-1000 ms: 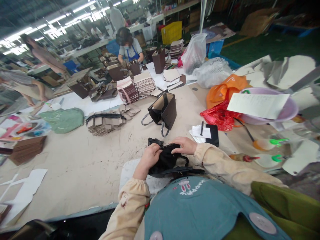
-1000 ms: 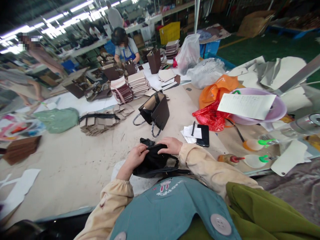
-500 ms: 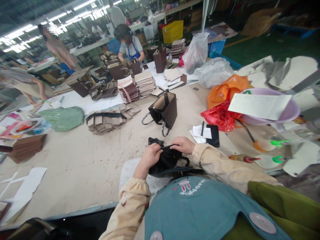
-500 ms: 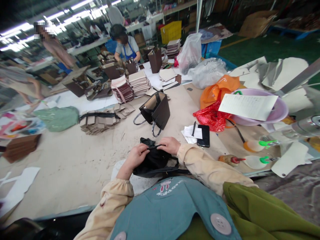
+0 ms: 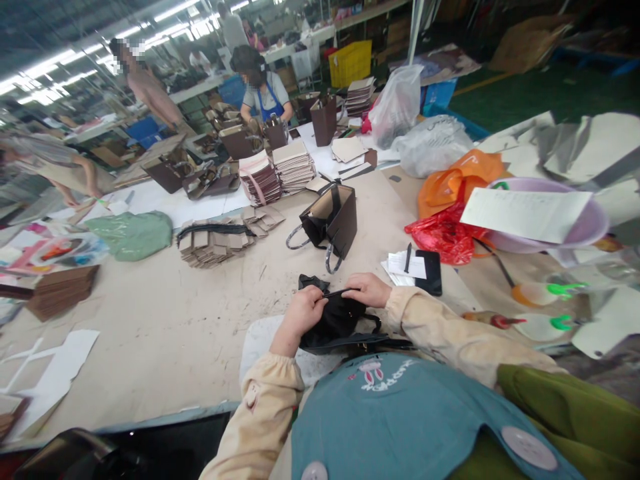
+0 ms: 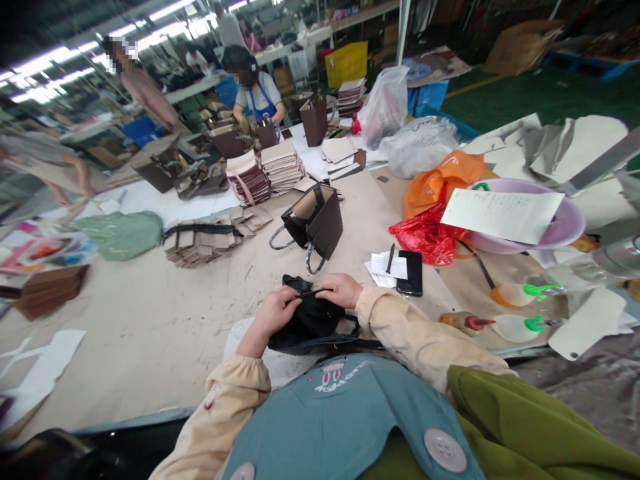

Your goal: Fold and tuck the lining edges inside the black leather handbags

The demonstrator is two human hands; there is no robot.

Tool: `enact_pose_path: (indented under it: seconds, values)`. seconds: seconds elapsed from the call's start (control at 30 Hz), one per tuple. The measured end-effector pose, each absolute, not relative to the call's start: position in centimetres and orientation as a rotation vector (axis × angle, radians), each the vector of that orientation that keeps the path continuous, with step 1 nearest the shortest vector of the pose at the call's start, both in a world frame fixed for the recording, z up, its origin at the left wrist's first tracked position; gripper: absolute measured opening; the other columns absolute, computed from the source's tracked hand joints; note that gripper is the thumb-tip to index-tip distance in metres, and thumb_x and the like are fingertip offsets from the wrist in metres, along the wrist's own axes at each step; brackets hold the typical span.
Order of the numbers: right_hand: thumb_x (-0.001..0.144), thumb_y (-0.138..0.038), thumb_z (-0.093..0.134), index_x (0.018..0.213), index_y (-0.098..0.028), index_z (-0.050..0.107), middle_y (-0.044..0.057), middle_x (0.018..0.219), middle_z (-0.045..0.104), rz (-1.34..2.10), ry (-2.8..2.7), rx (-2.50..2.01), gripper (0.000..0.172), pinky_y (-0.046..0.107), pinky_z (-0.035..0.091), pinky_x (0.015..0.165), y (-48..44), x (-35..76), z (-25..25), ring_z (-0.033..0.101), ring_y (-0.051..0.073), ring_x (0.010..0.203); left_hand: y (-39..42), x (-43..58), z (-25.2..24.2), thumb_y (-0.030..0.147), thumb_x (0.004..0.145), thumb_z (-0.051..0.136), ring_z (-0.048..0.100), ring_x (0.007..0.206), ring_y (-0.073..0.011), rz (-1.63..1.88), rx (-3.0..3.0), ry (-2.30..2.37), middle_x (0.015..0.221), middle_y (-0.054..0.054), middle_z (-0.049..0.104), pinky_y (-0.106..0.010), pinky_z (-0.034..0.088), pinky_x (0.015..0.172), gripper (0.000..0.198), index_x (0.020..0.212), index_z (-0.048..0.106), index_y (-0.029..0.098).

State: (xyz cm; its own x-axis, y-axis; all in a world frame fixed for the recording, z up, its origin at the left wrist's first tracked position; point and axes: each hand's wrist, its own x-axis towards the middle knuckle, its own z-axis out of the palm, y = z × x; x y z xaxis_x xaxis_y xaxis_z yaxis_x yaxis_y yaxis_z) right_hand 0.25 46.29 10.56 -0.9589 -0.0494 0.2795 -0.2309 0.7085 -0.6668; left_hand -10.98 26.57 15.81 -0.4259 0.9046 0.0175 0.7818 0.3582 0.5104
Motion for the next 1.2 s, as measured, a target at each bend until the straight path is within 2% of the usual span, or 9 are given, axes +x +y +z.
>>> enact_pose_path:
  seconds: [0.3,0.53,0.87,0.93,1.1,1.2]
  values:
    - [0.092,-0.047,0.042,0.072,-0.017,0.067,0.004,0.068,0.059,1.066,-2.691,0.258,0.043,0.025,0.041,0.063,46.5,0.2,10.4,0.053,0.015,0.067,26.5,-10.8,15.4,0.017,0.082,0.056,0.060,0.078,-0.0165,0.656,1.489,2.389,0.081,-0.006,0.064,-0.028,0.047,0.073,0.018,0.064,0.058,0.016]
    - [0.091,-0.050,0.044,0.084,-0.018,0.070,0.004,0.071,0.060,1.028,-2.722,0.323,0.041,0.023,0.040,0.063,46.7,0.3,10.4,0.054,0.014,0.068,26.5,-10.9,15.4,0.017,0.082,0.056,0.058,0.075,-0.0163,0.630,1.483,2.415,0.077,-0.006,0.063,-0.027,0.046,0.071,0.018,0.063,0.058,0.016]
    - [0.094,-0.044,0.038,0.071,-0.018,0.066,0.005,0.068,0.059,0.961,-2.743,0.316,0.045,0.026,0.040,0.063,46.3,0.0,10.8,0.053,0.016,0.068,26.5,-10.6,15.7,0.017,0.081,0.057,0.058,0.074,-0.0165,0.608,1.487,2.422,0.075,-0.005,0.061,-0.027,0.046,0.070,0.016,0.065,0.059,0.016]
    - [0.094,-0.046,0.038,0.074,-0.018,0.068,0.006,0.069,0.060,0.963,-2.748,0.316,0.046,0.026,0.041,0.064,46.4,-0.1,10.9,0.054,0.015,0.069,26.6,-10.7,15.7,0.017,0.081,0.056,0.058,0.074,-0.0165,0.613,1.488,2.421,0.076,-0.006,0.061,-0.027,0.046,0.070,0.016,0.066,0.060,0.016]
    - [0.088,-0.050,0.050,0.102,-0.020,0.069,0.006,0.088,0.068,0.978,-2.757,0.335,0.038,0.025,0.045,0.070,46.2,-0.4,11.3,0.060,0.016,0.080,26.6,-10.8,15.5,0.018,0.082,0.056,0.058,0.075,-0.0166,0.629,1.488,2.414,0.077,-0.006,0.061,-0.027,0.046,0.070,0.014,0.069,0.062,0.015]
    - [0.091,-0.044,0.047,0.094,-0.020,0.072,0.005,0.082,0.068,0.948,-2.771,0.316,0.034,0.026,0.043,0.067,45.9,-1.0,11.2,0.060,0.016,0.076,26.4,-10.9,15.5,0.018,0.082,0.056,0.059,0.075,-0.0164,0.641,1.494,2.401,0.077,-0.006,0.061,-0.027,0.047,0.071,0.015,0.069,0.062,0.015]
